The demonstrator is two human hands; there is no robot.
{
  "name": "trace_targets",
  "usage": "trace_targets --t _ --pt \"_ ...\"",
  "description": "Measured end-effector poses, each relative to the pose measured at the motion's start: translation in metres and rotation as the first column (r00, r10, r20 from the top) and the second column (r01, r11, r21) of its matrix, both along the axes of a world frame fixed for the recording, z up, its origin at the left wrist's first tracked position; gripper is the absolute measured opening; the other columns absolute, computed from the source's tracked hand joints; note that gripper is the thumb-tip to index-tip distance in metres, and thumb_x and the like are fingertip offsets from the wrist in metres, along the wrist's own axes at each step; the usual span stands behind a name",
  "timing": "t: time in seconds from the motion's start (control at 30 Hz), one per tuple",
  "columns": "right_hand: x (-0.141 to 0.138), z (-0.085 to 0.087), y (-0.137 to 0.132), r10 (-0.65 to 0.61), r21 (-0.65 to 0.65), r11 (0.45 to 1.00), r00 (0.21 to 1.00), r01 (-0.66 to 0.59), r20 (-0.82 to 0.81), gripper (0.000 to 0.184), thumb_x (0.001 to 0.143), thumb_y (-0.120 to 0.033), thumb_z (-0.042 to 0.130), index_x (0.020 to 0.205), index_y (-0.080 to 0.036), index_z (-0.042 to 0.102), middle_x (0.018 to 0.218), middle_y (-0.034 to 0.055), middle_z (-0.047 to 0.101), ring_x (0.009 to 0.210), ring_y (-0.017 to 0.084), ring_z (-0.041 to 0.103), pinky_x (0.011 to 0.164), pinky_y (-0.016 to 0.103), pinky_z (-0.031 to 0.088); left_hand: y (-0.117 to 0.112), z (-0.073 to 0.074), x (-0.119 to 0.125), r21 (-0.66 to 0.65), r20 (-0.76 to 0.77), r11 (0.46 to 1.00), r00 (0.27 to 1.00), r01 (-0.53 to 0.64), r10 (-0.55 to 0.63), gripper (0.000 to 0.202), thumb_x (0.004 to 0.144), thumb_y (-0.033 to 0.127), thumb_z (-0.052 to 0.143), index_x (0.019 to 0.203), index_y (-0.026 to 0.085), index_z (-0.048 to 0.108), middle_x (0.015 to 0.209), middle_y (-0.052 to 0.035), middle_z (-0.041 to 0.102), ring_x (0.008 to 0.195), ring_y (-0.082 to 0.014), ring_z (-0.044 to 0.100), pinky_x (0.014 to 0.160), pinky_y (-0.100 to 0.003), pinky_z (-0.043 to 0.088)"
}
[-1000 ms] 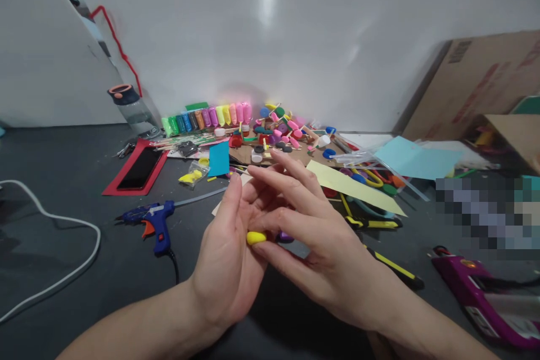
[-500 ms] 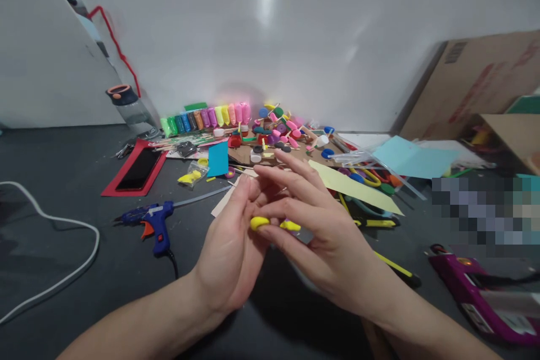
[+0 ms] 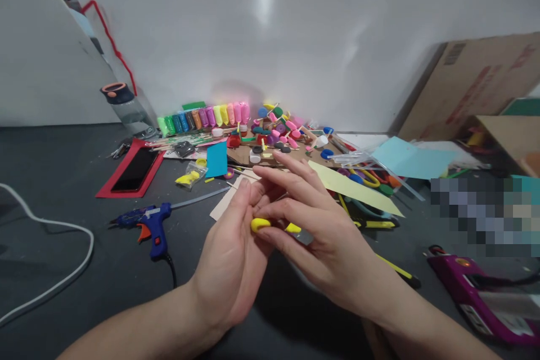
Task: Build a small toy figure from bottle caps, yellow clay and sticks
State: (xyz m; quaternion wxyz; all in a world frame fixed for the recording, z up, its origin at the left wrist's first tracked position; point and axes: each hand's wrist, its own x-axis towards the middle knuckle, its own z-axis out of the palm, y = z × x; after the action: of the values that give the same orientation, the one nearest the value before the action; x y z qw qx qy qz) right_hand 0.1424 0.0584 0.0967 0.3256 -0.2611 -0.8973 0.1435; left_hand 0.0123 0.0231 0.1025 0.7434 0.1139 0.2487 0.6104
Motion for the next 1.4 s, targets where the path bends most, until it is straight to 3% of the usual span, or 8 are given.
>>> trace_targets --t 0.17,0.4,0.63,0.87,1.17,1.4 --pt "0.0011 -0.0002 -0.0002 0.002 0.008 1.0 1.0 -0.002 0.003 0.01 0.097 -0.021 0.058 0.1 -0.023 0.067 0.145 0.0019 0.055 0.151 0.021 0.026 0.127 0.047 0.02 0.0013 -0.0013 0.0021 0.018 -0.004 1.0 1.0 -0.007 0.007 0.033 0.104 0.031 0.041 0.111 0.018 0.07 0.115 -0.0063 0.074 0.132 -0.0214 0.057 0.115 -0.038 0.041" --pt "0.001 0.0025 -0.0026 -0.017 0.025 1.0 1.0 0.017 0.014 0.01 0.096 -0.02 0.058 0.096 -0.021 0.068 0.142 0.0058 0.058 0.151 0.021 0.027 0.128 0.049 0.014 -0.0016 -0.0024 0.0048 0.009 -0.03 0.999 0.999 -0.039 0.04 0.032 0.103 0.028 0.043 0.087 0.017 0.069 0.114 -0.006 0.074 0.133 -0.0217 0.055 0.117 -0.038 0.039" --pt "0.0007 0.0 -0.0024 -0.017 -0.009 1.0 0.999 0.016 -0.032 0.01 0.095 -0.019 0.06 0.097 -0.023 0.069 0.142 0.0046 0.059 0.149 0.021 0.031 0.127 0.047 0.02 0.0006 -0.0047 0.0029 0.025 -0.04 0.999 0.998 -0.037 0.038 0.035 0.104 0.034 0.04 0.106 0.018 0.071 0.113 -0.0058 0.074 0.132 -0.0216 0.056 0.117 -0.038 0.039" --pt "-0.0011 0.0009 -0.0033 -0.027 -0.055 0.998 1.0 0.026 -0.008 0.01 0.092 -0.017 0.061 0.094 -0.023 0.069 0.144 0.0059 0.057 0.15 0.026 0.029 0.124 0.055 0.024 -0.0001 -0.0044 0.0068 -0.068 -0.048 0.994 0.996 -0.081 0.078 0.032 0.103 0.029 0.043 0.087 0.018 0.069 0.11 -0.005 0.073 0.131 -0.0217 0.056 0.116 -0.037 0.039" --pt "0.0008 0.0019 -0.0028 -0.023 -0.011 1.0 1.0 0.022 -0.007 0.012 0.095 -0.02 0.061 0.097 -0.024 0.072 0.143 0.0043 0.059 0.149 0.025 0.033 0.125 0.055 0.022 -0.0018 -0.0068 0.0067 0.002 -0.036 0.998 0.998 -0.056 0.056 0.029 0.103 0.031 0.045 0.111 0.017 0.07 0.126 -0.0075 0.069 0.135 -0.0225 0.053 0.115 -0.036 0.041" --pt "-0.0002 0.0014 -0.0038 -0.042 0.048 0.998 0.999 0.041 0.027 0.013 0.095 -0.02 0.06 0.099 -0.023 0.072 0.143 0.0062 0.059 0.148 0.025 0.034 0.125 0.056 0.02 -0.0006 -0.0083 0.0071 0.025 -0.082 0.997 0.993 -0.077 0.079 0.033 0.103 0.033 0.044 0.117 0.018 0.07 0.128 -0.0068 0.07 0.136 -0.0233 0.053 0.114 -0.037 0.041"
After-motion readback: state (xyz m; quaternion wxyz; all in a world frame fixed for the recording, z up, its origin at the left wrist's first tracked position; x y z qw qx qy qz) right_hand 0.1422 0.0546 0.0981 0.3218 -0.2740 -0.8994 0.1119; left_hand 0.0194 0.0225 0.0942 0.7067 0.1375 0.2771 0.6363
